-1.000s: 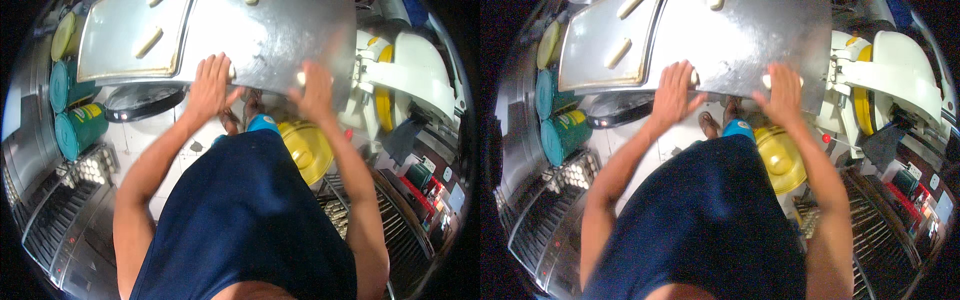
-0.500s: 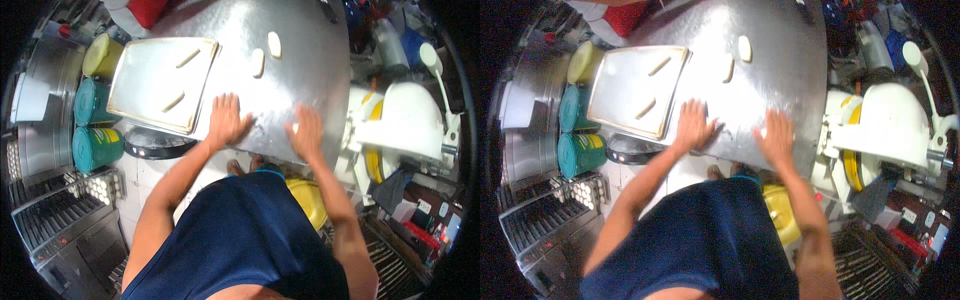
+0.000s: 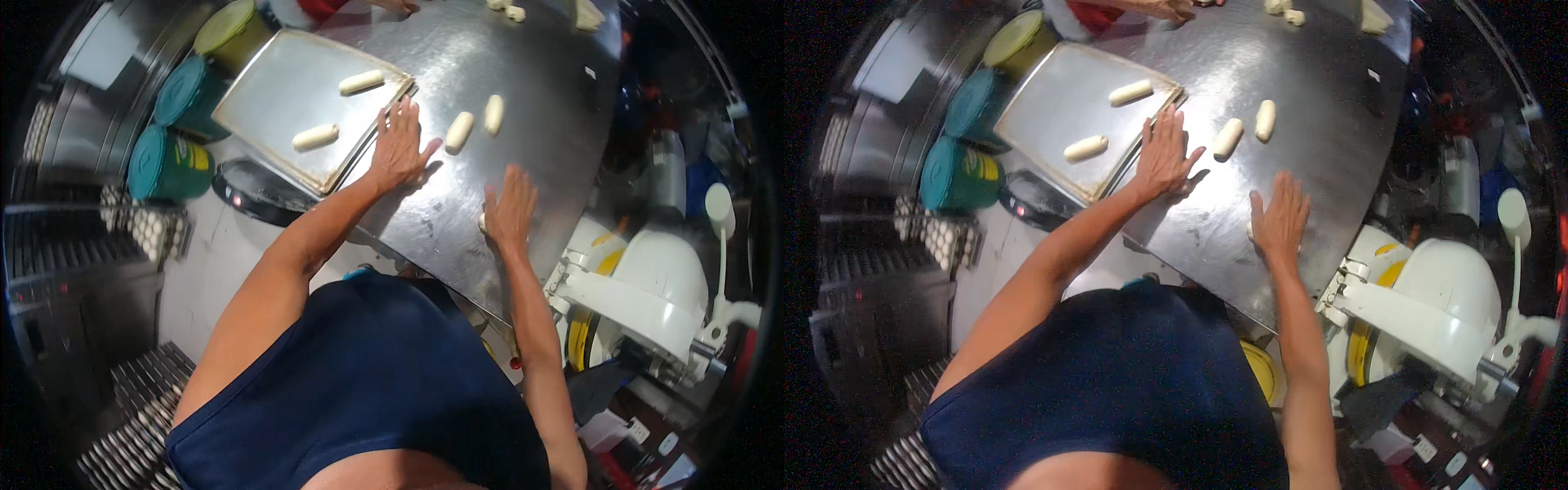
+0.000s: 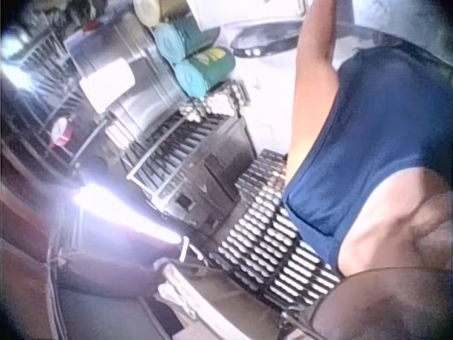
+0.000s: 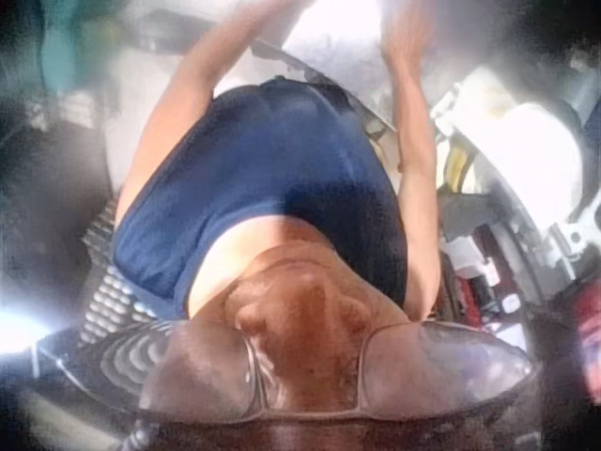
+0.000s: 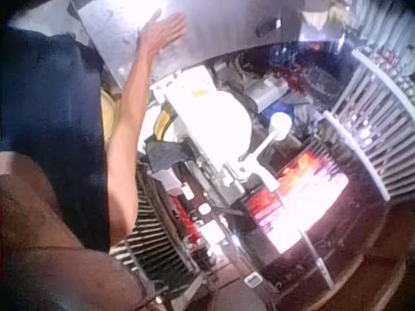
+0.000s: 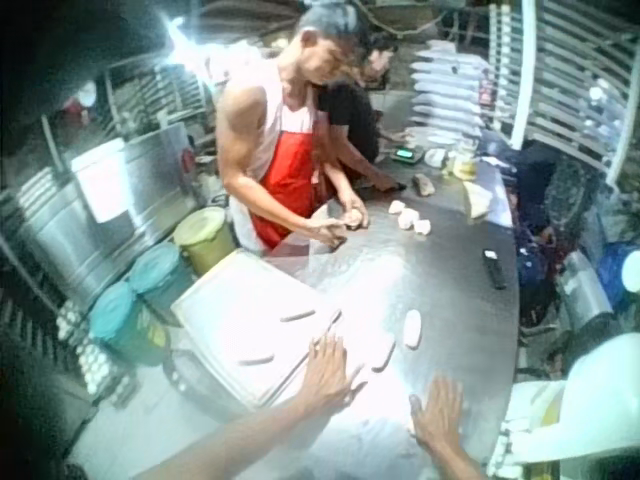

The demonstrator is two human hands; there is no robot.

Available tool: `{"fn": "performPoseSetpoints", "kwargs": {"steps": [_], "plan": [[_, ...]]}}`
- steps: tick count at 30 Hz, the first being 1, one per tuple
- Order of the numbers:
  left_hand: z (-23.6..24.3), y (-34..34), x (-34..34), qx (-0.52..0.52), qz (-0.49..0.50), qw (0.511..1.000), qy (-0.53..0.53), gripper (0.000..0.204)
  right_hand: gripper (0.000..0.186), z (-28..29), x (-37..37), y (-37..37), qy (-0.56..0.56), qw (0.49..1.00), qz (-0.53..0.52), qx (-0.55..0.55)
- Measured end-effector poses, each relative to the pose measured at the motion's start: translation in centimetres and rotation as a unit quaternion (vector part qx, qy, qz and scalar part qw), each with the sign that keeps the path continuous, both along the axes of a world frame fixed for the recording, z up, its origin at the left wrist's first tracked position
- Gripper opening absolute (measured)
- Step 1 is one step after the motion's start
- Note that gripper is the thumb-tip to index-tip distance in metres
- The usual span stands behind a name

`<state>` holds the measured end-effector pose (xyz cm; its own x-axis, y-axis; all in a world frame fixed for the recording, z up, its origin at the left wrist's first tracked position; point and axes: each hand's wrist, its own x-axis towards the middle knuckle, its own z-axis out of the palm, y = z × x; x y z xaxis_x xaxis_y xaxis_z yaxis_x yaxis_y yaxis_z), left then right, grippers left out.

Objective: The person rolls dough into individual loaves on a metal table and places the loaves onto a baking tray before sliding the tray into a rack.

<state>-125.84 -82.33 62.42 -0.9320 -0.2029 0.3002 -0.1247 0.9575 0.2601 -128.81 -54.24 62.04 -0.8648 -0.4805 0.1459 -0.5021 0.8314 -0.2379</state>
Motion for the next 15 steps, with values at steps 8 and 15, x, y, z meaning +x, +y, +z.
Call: {"fn": "performPoseSetpoints", "kwargs": {"steps": [8, 15], "plan": [[-1.4, 5.2, 15.8, 0.049, -0.119, 0.987, -0.097, 0.084, 0.077, -0.1, 12.6, 6.4, -0.091, 0.989, 0.109, 0.037], [0.0, 0.9, 2.5, 0.013, 0.018, 0.999, -0.032, 0.086, 0.077, 0.8, -0.2, -0.9, -0.077, 0.996, 0.029, -0.038]]}}
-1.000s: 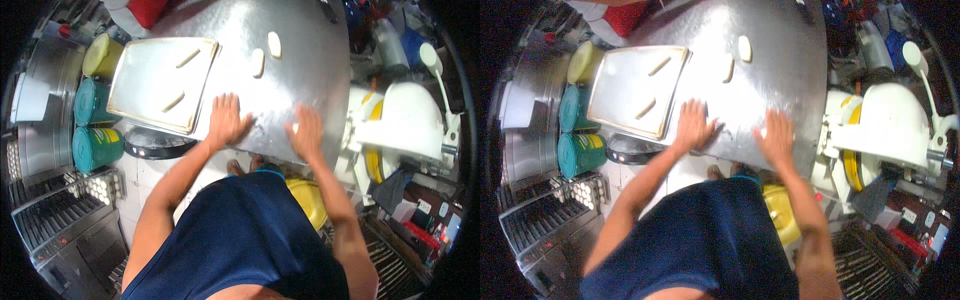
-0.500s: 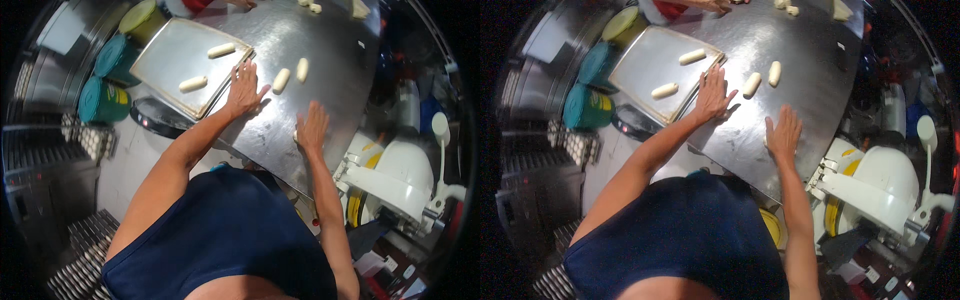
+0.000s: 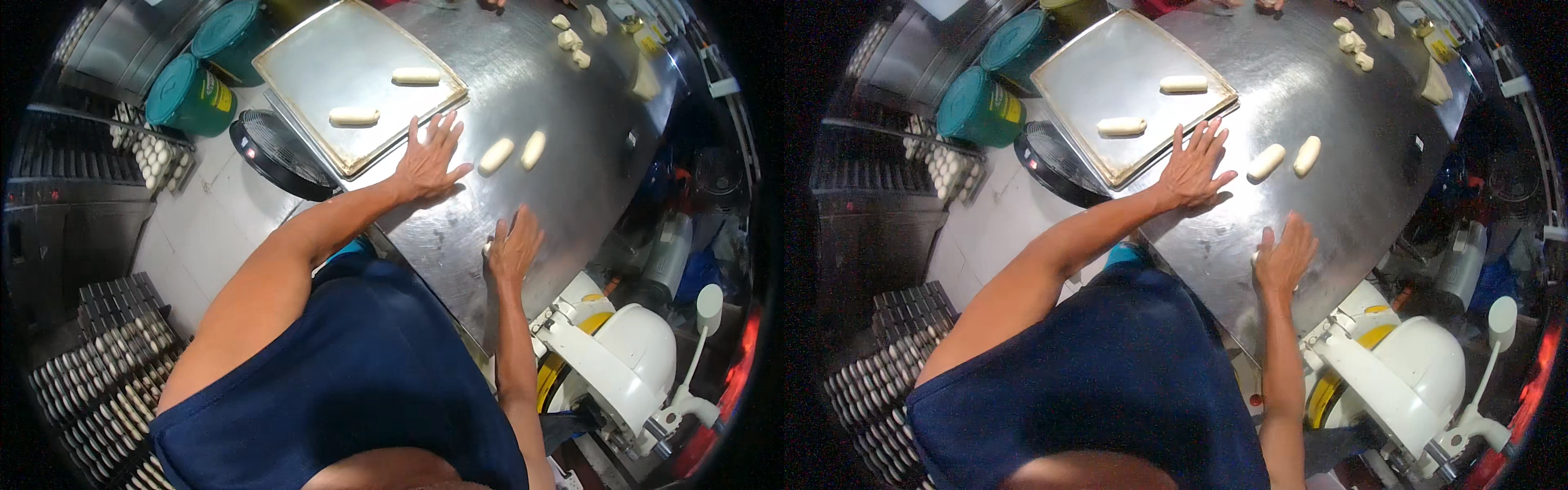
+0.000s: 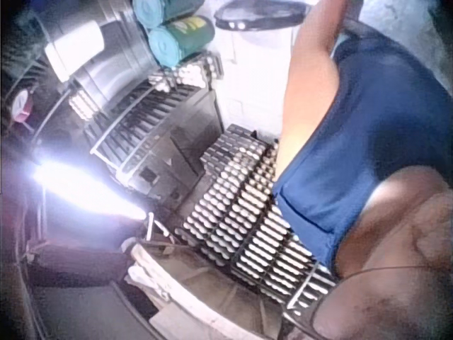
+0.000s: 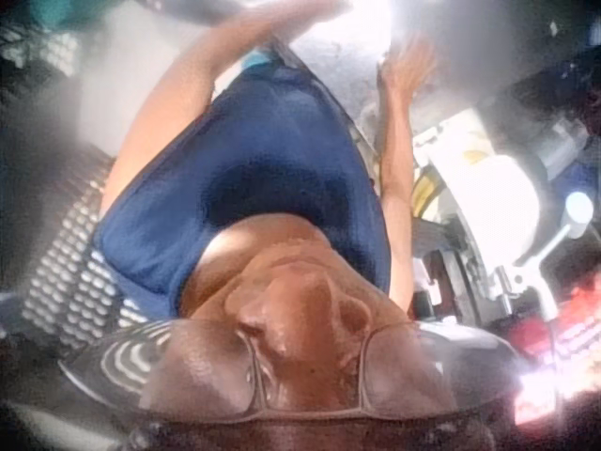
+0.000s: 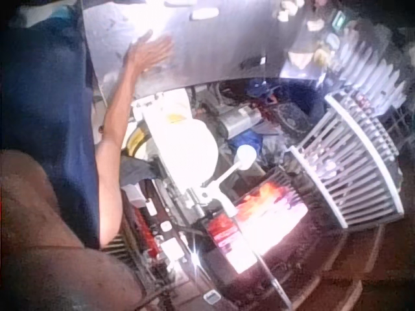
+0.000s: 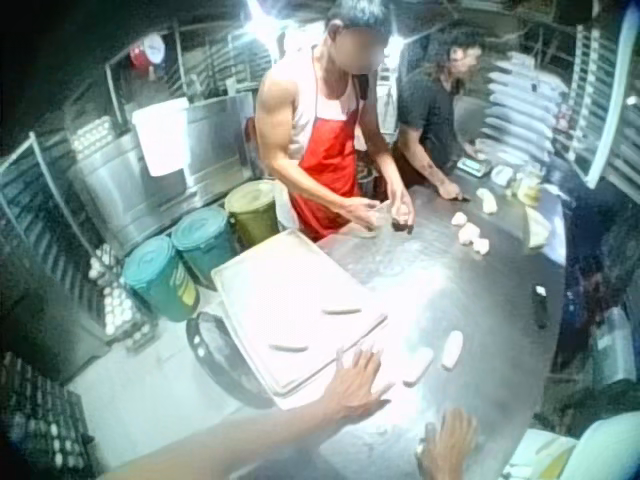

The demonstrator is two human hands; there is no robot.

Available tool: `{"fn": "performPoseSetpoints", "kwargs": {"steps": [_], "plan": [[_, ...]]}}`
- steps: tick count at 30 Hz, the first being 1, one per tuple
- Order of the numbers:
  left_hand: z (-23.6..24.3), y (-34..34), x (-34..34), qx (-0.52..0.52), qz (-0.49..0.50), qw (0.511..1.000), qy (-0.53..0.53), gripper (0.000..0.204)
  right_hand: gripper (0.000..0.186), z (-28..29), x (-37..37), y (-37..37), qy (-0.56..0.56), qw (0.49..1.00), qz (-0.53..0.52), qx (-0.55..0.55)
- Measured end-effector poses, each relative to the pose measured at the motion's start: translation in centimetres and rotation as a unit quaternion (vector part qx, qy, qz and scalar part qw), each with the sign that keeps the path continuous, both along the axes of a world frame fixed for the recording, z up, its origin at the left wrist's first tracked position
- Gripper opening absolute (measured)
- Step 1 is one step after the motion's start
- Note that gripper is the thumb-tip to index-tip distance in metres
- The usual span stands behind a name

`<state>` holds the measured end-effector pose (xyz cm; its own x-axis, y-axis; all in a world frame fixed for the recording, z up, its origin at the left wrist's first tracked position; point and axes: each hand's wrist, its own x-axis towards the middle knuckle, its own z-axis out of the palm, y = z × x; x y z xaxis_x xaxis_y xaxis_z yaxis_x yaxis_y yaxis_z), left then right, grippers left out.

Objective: The person rolls dough into individual loaves on a metal table and places the loaves onto a baking tray before sliding the tray into a rack.

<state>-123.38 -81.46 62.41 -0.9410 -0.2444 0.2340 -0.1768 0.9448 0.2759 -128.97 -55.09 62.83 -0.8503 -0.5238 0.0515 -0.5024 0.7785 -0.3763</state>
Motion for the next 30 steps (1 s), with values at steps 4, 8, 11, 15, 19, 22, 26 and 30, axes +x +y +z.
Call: {"fn": "performPoseSetpoints", "kwargs": {"steps": [4, 8, 11, 15, 19, 22, 26, 30], "plan": [[1.1, 0.4, 2.7, 0.078, -0.095, 0.973, -0.195, 0.113, 0.076, 2.3, 1.9, 3.2, -0.005, 0.978, 0.190, 0.083], [2.1, -1.4, 7.9, 0.135, -0.178, 0.961, -0.164, 0.084, 0.066, 4.0, 3.1, 6.5, -0.152, 0.968, 0.157, 0.121], [1.7, -3.6, 8.5, 0.227, -0.157, 0.931, -0.241, 0.063, 0.052, 5.3, 1.7, 4.8, -0.285, 0.952, 0.047, 0.106], [3.0, -8.1, 8.5, 0.326, -0.213, 0.912, -0.130, 0.039, 0.038, 4.8, -1.3, -0.3, -0.336, 0.941, -0.027, -0.016], [6.3, -19.0, 9.0, 0.338, -0.092, 0.935, -0.054, 0.041, 0.042, 8.1, -5.2, -18.9, -0.156, 0.972, 0.177, 0.002], [5.8, -27.2, 9.0, 0.258, -0.016, 0.966, -0.012, 0.044, 0.040, 7.2, -8.2, -31.7, -0.100, 0.957, 0.253, -0.098], [3.1, -33.2, 7.9, 0.218, 0.032, 0.975, -0.030, 0.045, 0.038, 5.3, -11.7, -44.6, -0.007, 0.936, 0.324, -0.140], [1.2, -34.5, 7.1, 0.224, 0.019, 0.973, -0.044, 0.046, 0.049, -0.1, -14.6, -47.8, -0.008, 0.938, 0.341, -0.057]]}}
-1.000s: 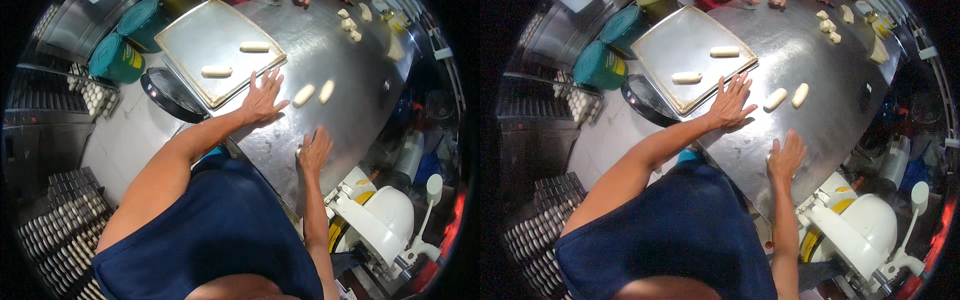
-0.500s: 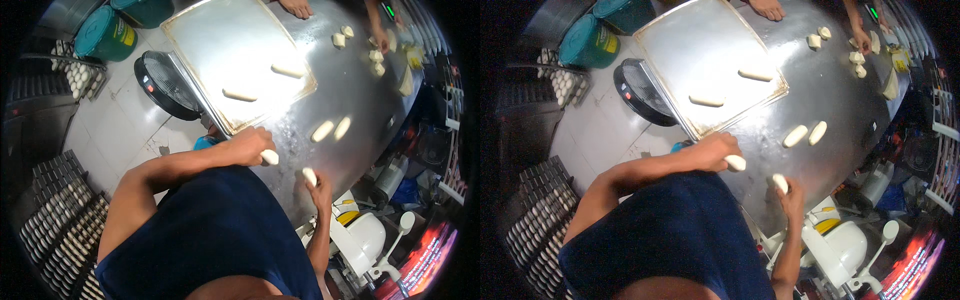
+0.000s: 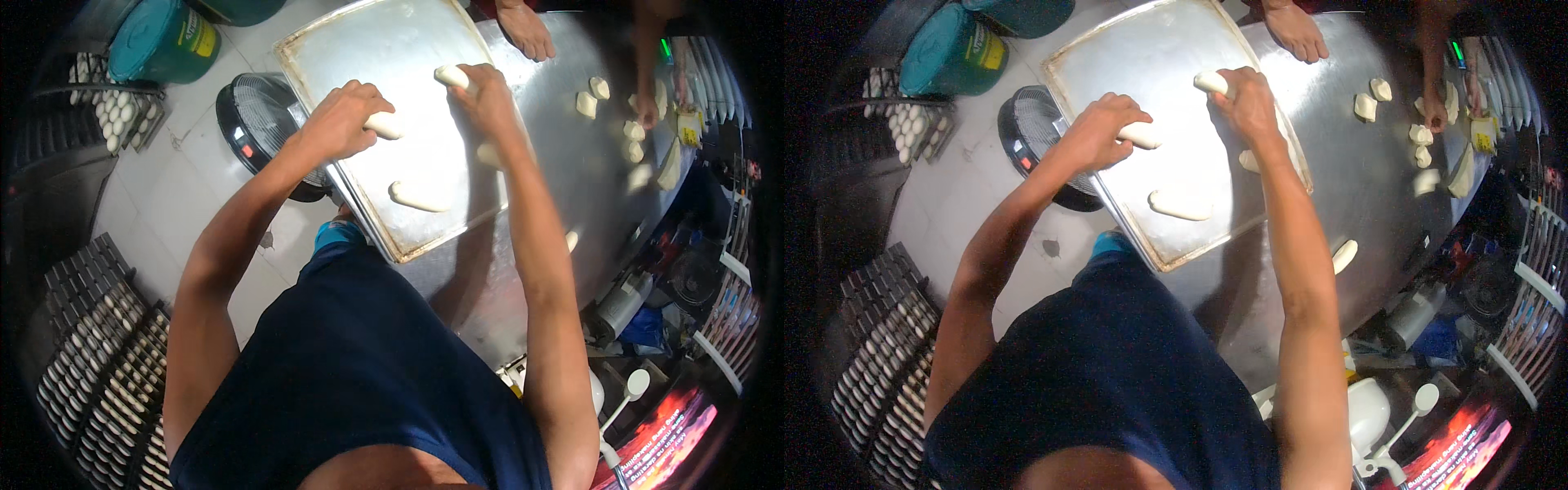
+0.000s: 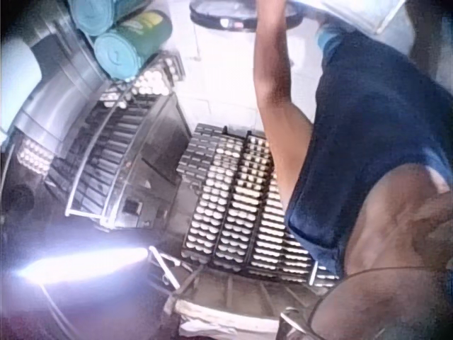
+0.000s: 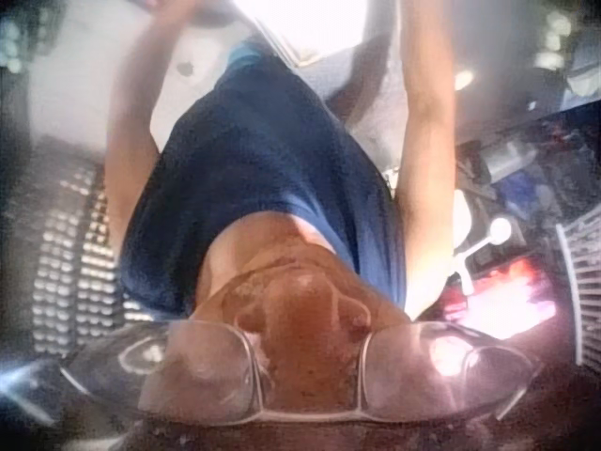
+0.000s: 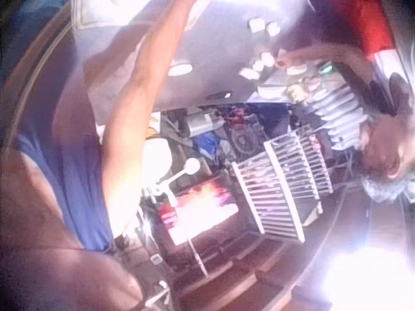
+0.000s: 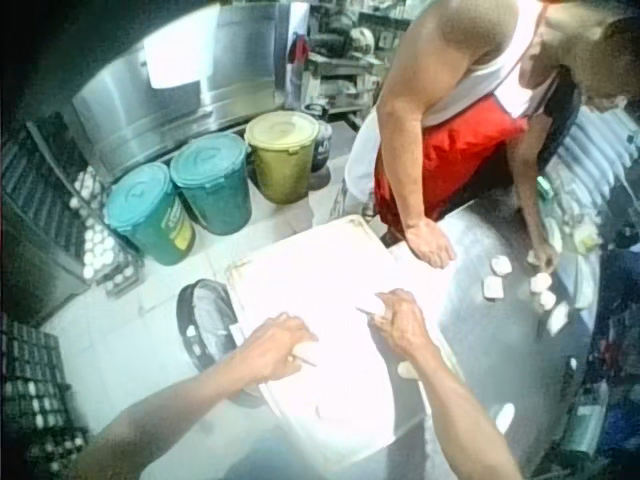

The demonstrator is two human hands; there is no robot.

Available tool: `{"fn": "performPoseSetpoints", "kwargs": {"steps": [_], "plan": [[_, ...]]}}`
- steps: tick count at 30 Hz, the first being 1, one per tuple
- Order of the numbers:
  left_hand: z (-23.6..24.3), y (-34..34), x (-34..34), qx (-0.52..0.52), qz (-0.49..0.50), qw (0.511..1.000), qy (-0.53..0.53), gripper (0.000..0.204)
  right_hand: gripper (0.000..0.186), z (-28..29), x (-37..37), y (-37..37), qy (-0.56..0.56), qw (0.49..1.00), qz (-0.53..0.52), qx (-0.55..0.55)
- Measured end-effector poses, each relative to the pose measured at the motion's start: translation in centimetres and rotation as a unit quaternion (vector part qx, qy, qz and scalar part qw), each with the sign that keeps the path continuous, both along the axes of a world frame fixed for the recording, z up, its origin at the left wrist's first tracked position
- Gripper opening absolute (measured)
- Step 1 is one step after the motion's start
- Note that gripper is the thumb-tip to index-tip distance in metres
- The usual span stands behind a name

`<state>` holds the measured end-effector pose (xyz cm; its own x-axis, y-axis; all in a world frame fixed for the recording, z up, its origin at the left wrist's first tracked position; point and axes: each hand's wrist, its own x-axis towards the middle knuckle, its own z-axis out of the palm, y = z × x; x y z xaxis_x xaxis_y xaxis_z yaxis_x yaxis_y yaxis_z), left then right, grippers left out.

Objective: The person rolls dough into individual loaves on a metal table and places the loaves onto a baking tray before sliding the tray into a rack.

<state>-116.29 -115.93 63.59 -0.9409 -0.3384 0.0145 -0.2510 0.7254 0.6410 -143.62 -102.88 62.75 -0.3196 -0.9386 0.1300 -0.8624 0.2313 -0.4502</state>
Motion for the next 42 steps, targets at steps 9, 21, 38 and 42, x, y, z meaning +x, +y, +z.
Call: {"fn": "performPoseSetpoints", "kwargs": {"steps": [9, 21, 38, 42], "plan": [[3.8, 6.5, 0.8, 0.008, -0.035, 0.999, -0.013, 0.067, 0.062, 4.2, 1.7, 11.6, 0.002, 0.997, -0.009, 0.080], [2.1, 10.5, -0.9, 0.068, -0.134, 0.987, -0.063, 0.054, 0.050, 2.3, 2.1, 14.8, 0.012, 0.996, -0.076, -0.043], [-0.8, 35.7, -19.4, 0.064, -0.083, 0.995, -0.004, 0.054, 0.066, 1.3, -2.8, 36.3, -0.133, 0.812, -0.563, 0.071], [-0.4, 35.2, -18.6, 0.111, -0.052, 0.992, -0.005, 0.046, 0.057, 0.2, -2.7, 36.6, -0.081, 0.864, -0.495, 0.053]]}}
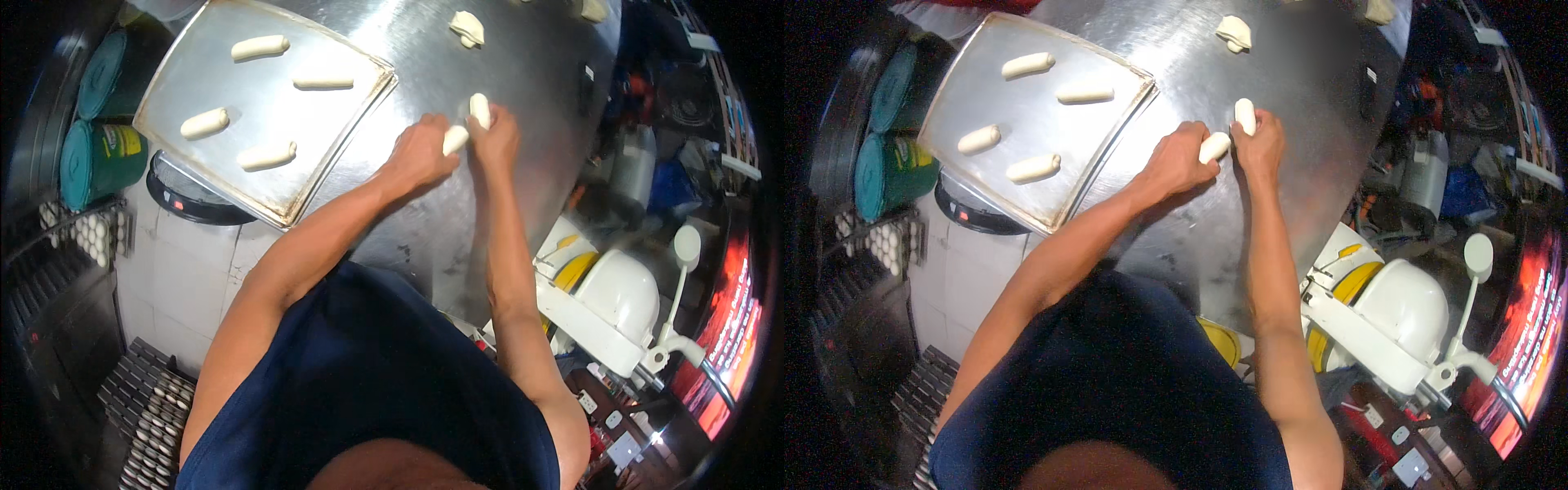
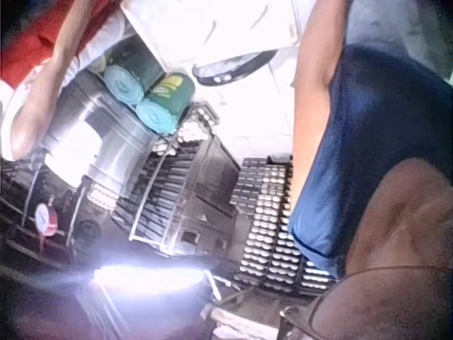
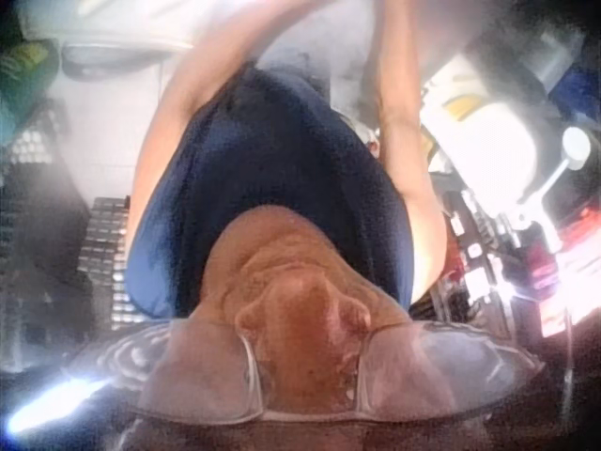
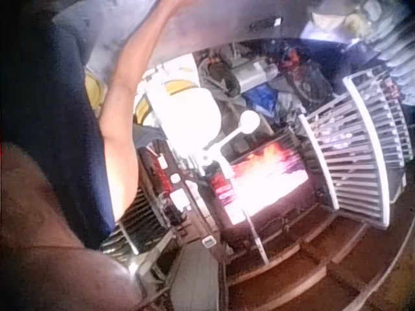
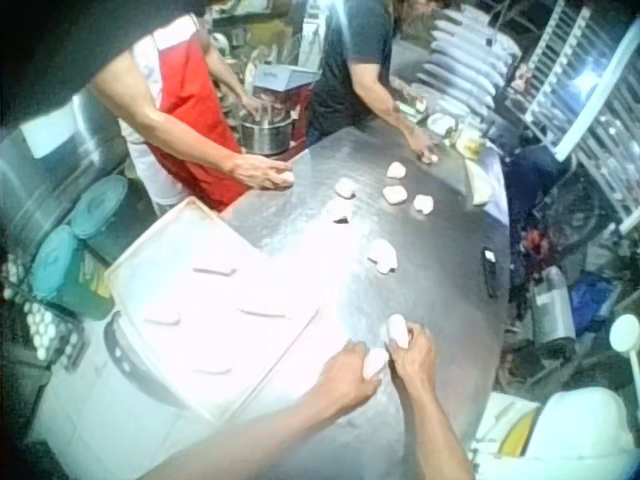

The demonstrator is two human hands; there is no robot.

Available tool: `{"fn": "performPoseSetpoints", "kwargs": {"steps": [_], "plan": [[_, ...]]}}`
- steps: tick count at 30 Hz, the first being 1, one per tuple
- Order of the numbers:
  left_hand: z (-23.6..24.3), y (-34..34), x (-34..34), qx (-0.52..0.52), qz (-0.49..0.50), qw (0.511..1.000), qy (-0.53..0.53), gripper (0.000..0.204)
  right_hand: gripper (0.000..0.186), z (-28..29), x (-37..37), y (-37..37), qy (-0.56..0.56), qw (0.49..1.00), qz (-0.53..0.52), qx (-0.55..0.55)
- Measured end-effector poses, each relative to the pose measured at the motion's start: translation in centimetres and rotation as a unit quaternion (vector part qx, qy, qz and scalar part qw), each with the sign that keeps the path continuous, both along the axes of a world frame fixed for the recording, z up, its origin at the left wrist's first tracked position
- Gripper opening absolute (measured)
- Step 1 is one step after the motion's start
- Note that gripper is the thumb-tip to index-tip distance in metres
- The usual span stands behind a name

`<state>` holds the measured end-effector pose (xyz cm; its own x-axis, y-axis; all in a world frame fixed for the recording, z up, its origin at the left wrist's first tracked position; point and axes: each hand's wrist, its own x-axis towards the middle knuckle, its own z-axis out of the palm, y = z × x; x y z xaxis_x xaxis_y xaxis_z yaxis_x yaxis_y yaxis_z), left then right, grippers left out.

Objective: The person rolls dough into individual loaves on a metal table and places the loaves onto a baking tray before sliding the tray into a rack.

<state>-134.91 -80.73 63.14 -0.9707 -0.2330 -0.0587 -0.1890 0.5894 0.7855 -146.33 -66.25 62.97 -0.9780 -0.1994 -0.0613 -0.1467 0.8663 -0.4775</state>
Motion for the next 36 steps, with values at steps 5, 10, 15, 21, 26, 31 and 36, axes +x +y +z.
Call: {"fn": "performPoseSetpoints", "kwargs": {"steps": [5, 10, 15, 21, 26, 31, 36], "plan": [[0.9, -4.3, 6.9, 0.235, -0.040, 0.970, -0.044, 0.040, 0.045, -1.4, 2.1, -1.4, 0.045, 0.992, 0.088, -0.084], [5.0, -14.4, 14.6, 0.258, 0.002, 0.966, -0.009, 0.044, 0.043, -0.9, 1.6, -1.2, -0.060, 0.988, 0.029, -0.142], [7.0, -30.3, 19.3, 0.093, 0.142, 0.985, -0.010, 0.042, 0.047, 3.3, 3.3, -13.4, -0.078, 0.963, 0.190, -0.173], [5.5, -42.7, 18.3, -0.113, 0.148, 0.982, 0.021, 0.043, 0.044, 5.8, 4.4, -37.7, 0.033, 0.866, 0.441, -0.233], [-0.9, -44.7, 17.7, -0.165, 0.077, 0.983, 0.030, 0.045, 0.046, -0.7, 1.4, -47.5, 0.052, 0.830, 0.535, -0.153], [-0.4, -44.8, 19.4, -0.118, 0.096, 0.988, 0.034, 0.044, 0.041, 0.2, 2.1, -48.7, -0.117, 0.873, 0.454, -0.136], [-0.9, -44.0, 19.6, -0.135, 0.111, 0.984, 0.032, 0.046, 0.043, -0.8, 2.1, -48.8, -0.043, 0.852, 0.506, -0.128]]}}
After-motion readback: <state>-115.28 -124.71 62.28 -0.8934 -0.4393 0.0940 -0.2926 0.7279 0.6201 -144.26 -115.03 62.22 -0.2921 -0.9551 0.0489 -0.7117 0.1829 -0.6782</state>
